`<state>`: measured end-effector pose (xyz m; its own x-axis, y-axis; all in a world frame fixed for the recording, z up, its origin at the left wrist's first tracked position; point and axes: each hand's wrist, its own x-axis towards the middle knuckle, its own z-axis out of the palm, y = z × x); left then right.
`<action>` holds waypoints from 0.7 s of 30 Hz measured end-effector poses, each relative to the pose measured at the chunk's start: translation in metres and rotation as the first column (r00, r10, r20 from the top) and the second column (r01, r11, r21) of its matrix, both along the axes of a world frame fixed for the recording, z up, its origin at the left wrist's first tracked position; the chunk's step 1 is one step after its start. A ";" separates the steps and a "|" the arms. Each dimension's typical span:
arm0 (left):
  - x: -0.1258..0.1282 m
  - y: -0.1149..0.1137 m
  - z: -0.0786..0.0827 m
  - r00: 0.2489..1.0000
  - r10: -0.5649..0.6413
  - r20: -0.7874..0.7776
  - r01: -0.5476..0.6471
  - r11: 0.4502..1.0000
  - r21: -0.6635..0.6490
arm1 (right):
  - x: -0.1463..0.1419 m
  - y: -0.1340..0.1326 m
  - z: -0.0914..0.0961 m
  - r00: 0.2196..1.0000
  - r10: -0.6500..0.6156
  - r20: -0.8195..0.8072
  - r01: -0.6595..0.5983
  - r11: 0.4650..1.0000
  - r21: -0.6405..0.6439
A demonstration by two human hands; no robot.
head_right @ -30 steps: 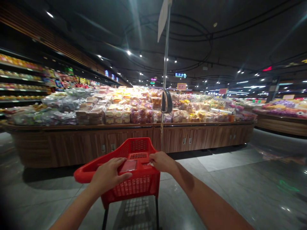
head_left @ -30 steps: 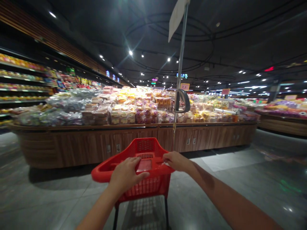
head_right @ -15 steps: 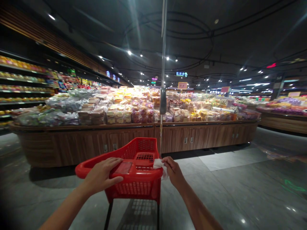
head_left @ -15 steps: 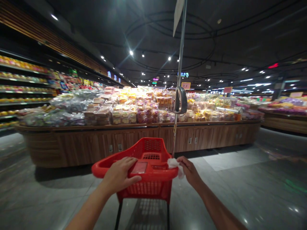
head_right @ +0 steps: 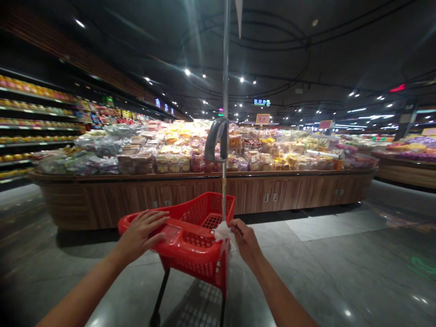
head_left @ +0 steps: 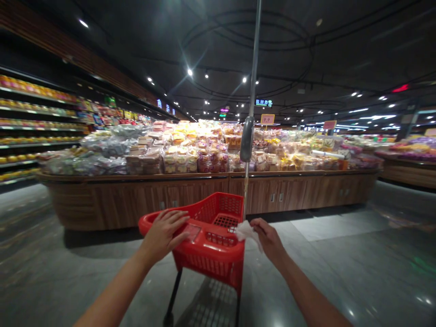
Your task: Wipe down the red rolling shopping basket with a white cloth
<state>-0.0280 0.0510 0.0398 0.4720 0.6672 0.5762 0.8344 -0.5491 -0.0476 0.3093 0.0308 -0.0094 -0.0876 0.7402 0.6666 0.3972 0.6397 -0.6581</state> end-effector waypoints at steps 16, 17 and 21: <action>0.116 -0.061 -0.043 0.974 -0.131 0.183 0.104 0.983 0.153 | -0.034 -0.036 0.027 0.852 0.295 0.433 -0.317 0.948 -0.022; 0.115 -0.060 -0.043 0.973 -0.136 0.185 0.107 0.982 0.156 | -0.030 -0.036 0.024 0.877 0.299 0.376 -0.310 0.950 -0.030; 0.110 -0.058 -0.045 0.972 -0.129 0.198 0.095 0.980 0.174 | 0.000 -0.019 0.014 0.995 0.052 -0.085 -0.059 0.995 -0.084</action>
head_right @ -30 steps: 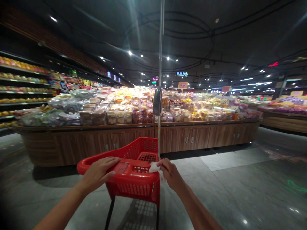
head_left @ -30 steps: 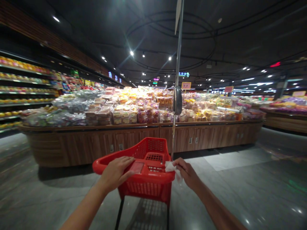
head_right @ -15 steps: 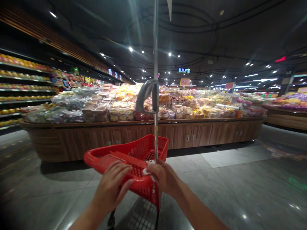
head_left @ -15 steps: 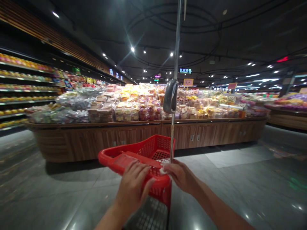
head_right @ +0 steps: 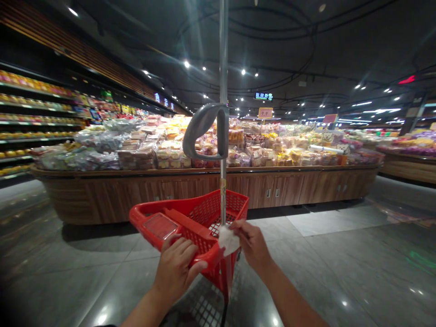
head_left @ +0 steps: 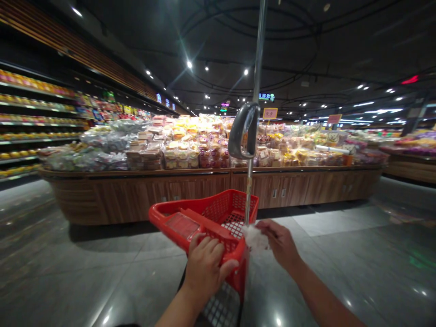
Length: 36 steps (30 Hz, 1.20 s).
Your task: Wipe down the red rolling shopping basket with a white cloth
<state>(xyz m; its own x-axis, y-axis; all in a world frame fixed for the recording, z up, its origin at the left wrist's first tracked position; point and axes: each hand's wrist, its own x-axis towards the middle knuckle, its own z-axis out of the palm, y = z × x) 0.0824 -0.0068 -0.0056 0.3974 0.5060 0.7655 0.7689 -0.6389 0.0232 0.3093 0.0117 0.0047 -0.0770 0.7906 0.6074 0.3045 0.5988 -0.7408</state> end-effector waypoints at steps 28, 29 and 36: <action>-0.040 0.048 0.004 0.990 -0.133 0.048 0.138 0.982 -0.126 | -0.036 0.030 -0.075 0.959 -0.282 0.012 0.279 0.953 0.117; -0.042 0.050 0.005 0.989 -0.140 0.048 0.145 0.982 -0.123 | -0.033 0.028 -0.081 0.946 -0.324 -0.022 0.324 0.939 0.119; -0.032 0.042 0.019 0.997 -0.067 -0.025 0.062 0.986 -0.154 | -0.075 0.002 -0.093 0.977 -0.205 0.051 0.161 0.881 0.445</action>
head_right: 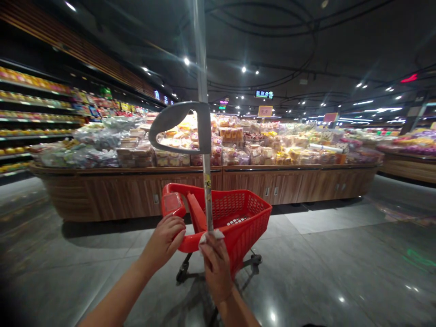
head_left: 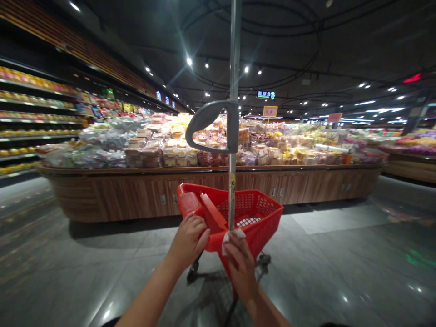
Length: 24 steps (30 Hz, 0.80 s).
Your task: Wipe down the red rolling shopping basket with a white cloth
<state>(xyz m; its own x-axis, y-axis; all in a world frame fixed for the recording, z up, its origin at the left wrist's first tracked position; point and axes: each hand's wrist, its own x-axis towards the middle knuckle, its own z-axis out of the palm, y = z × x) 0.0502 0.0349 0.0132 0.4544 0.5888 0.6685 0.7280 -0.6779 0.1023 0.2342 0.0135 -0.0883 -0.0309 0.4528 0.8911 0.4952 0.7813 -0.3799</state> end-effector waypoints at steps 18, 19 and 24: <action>0.031 -0.006 -0.012 0.894 0.442 -0.074 -0.423 0.886 0.192 | -0.016 0.022 -0.003 0.982 -0.003 -0.191 -0.033 0.982 -0.187; 0.028 -0.006 -0.012 0.897 0.437 -0.069 -0.417 0.887 0.197 | -0.015 0.021 -0.002 0.983 0.017 -0.182 -0.053 0.980 -0.194; 0.016 -0.007 -0.016 0.897 0.437 -0.062 -0.413 0.881 0.231 | 0.004 0.024 0.015 0.948 -0.087 -0.306 0.020 0.977 -0.214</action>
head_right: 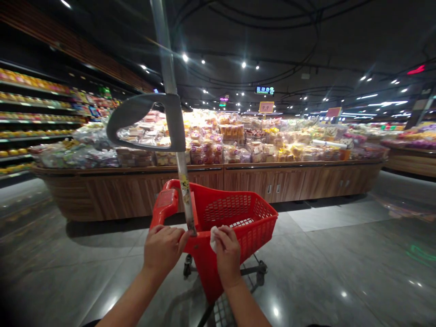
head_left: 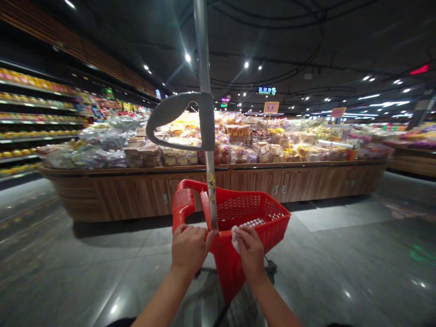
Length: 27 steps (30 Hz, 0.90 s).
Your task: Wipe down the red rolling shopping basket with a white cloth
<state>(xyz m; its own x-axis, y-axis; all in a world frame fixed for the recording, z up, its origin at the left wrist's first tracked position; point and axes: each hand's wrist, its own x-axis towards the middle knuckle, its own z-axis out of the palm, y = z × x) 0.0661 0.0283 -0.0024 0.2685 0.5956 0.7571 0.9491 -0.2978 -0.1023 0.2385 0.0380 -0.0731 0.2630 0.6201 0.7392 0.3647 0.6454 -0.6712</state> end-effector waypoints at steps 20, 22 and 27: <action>-0.037 0.005 0.001 0.997 -0.013 -0.072 0.021 0.994 0.112 | 0.000 0.050 0.053 0.619 0.747 0.243 -0.579 0.643 -0.502; -0.040 0.004 0.002 0.996 -0.028 -0.084 0.037 0.993 0.112 | -0.005 0.056 0.059 0.577 0.779 0.246 -0.588 0.605 -0.537; -0.047 0.006 0.000 0.994 -0.074 -0.074 0.084 0.987 0.136 | -0.009 0.070 0.079 0.594 0.754 0.282 -0.562 0.639 -0.524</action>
<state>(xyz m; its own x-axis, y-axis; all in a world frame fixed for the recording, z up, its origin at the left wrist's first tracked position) 0.0195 0.0340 -0.0019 0.3645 0.4608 0.8092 0.9125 -0.3499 -0.2118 0.2290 0.1077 0.0059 -0.6180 0.7075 0.3428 0.2398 0.5849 -0.7748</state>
